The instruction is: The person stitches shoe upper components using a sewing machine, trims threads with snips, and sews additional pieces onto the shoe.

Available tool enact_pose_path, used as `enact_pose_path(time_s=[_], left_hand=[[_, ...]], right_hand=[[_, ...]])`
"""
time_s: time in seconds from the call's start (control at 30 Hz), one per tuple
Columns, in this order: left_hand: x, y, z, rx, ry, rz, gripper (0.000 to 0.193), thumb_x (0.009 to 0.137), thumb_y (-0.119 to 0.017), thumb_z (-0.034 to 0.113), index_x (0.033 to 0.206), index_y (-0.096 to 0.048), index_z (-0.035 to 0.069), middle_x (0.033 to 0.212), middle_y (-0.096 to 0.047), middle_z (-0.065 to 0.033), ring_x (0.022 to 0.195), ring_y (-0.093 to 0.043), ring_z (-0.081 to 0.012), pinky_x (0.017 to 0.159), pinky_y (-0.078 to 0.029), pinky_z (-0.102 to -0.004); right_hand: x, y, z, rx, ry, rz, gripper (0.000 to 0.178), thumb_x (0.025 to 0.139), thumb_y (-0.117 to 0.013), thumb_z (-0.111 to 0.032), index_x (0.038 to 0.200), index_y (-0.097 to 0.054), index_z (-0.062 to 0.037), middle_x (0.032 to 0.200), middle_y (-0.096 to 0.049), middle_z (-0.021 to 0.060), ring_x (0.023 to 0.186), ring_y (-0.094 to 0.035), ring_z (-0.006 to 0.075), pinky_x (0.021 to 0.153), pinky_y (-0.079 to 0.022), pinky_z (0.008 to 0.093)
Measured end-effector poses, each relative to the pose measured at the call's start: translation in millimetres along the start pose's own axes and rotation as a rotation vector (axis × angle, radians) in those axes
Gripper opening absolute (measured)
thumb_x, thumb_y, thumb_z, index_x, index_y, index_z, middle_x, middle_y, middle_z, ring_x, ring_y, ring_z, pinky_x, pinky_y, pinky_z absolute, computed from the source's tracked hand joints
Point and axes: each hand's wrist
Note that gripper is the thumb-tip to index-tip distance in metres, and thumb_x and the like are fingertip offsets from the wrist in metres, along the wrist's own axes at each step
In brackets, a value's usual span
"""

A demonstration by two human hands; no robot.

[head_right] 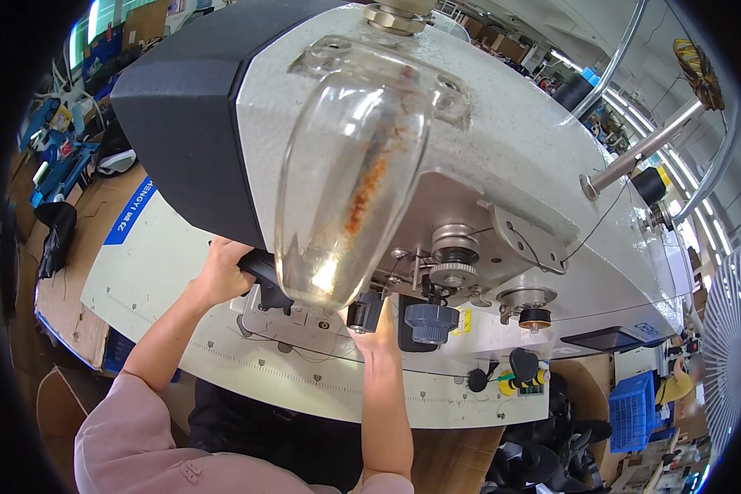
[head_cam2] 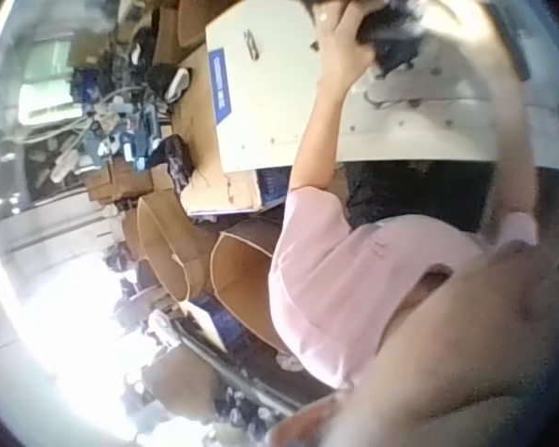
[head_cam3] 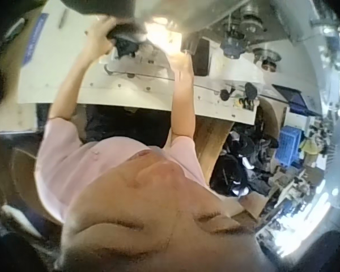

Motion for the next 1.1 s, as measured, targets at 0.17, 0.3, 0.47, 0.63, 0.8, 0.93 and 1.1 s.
enact_pose_path(time_s=[0.17, 0.3, 0.47, 0.63, 0.8, 0.93, 1.1], left_hand=[[-2.9, 9.5, -9.1, 0.052, -0.016, -0.04, 0.061, 0.053, -0.06, -0.017, 0.109, -0.065, 0.008, 0.118, -0.057, -0.0113, 0.121, -0.045, -0.0346, 0.104, -0.036, -0.0439], [14.9, 44.4, -13.9, -0.203, 0.2, 0.349, 0.055, 0.063, -0.051, -0.018, 0.113, -0.061, 0.003, 0.113, -0.062, -0.0101, 0.111, -0.057, -0.0225, 0.1, -0.041, -0.0325], [-6.7, 118.1, -9.1, -0.739, 0.646, 0.488, 0.049, 0.079, -0.053, -0.014, 0.125, -0.053, 0.002, 0.114, -0.064, -0.0089, 0.101, -0.064, -0.0152, 0.09, -0.052, -0.0283], [-25.3, 149.4, 3.0, -0.939, 0.847, 0.417, 0.05, 0.081, -0.056, -0.011, 0.13, -0.049, -0.002, 0.114, -0.064, -0.0138, 0.096, -0.067, -0.0177, 0.087, -0.057, -0.0286], [-33.0, 163.1, 2.2, -0.802, 0.794, 0.433, 0.05, 0.084, -0.057, -0.005, 0.133, -0.047, -0.001, 0.12, -0.061, -0.0125, 0.106, -0.064, -0.0198, 0.093, -0.052, -0.0326], [-6.3, 160.2, 36.3, 0.213, 0.103, 0.607, 0.062, 0.084, -0.068, 0.024, 0.137, -0.045, -0.001, 0.128, -0.057, -0.0128, 0.114, -0.059, -0.0242, 0.107, -0.039, -0.0414], [19.0, 160.2, 73.7, -0.34, 0.034, -0.597, 0.075, 0.069, -0.08, 0.047, 0.119, -0.06, -0.004, 0.107, -0.068, -0.0167, 0.093, -0.068, -0.0308, 0.103, -0.038, -0.047]], right_hand=[[-23.0, -25.6, -6.4, -0.378, 0.467, 0.518, 0.029, 0.079, -0.071, 0.0, 0.104, -0.059, 0.0034, 0.093, -0.061, 0.0089, 0.086, -0.06, 0.0187, 0.08, -0.048, 0.0282], [-50.7, -46.8, -20.1, -0.79, 0.833, 0.419, 0.028, 0.077, -0.071, 0.002, 0.104, -0.061, 0.0012, 0.093, -0.062, 0.0129, 0.085, -0.063, 0.0254, 0.079, -0.049, 0.0317], [-44.8, -103.4, -14.1, -0.982, 0.944, -0.189, 0.048, 0.072, -0.079, -0.01, 0.117, -0.062, -0.0061, 0.118, -0.059, 0.011, 0.107, -0.058, 0.0291, 0.088, -0.046, 0.0394], [-32.5, -142.0, -14.9, -0.889, 1.045, -0.173, 0.042, 0.07, -0.078, -0.024, 0.106, -0.063, -0.0083, 0.114, -0.056, 0.0064, 0.109, -0.054, 0.0279, 0.096, -0.04, 0.0434], [-29.1, -165.5, -22.4, -0.86, 1.11, -0.343, 0.031, 0.071, -0.075, -0.02, 0.095, -0.061, -0.0078, 0.097, -0.054, 0.0064, 0.1, -0.054, 0.0297, 0.089, -0.044, 0.0423], [-53.5, -182.7, -45.7, -0.559, 0.935, -0.417, 0.021, 0.079, -0.071, -0.017, 0.089, -0.055, -0.0068, 0.087, -0.049, 0.0088, 0.079, -0.055, 0.029, 0.072, -0.047, 0.0379], [-86.8, -165.9, -73.7, -0.193, 0.555, -0.551, 0.016, 0.09, -0.064, -0.009, 0.1, -0.054, -0.0016, 0.093, -0.057, 0.0172, 0.076, -0.058, 0.0384, 0.068, -0.048, 0.0376]])
Point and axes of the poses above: each hand's wrist, its own x-axis towards the middle knuckle, its own y-axis out of the back of the hand, z = x × y
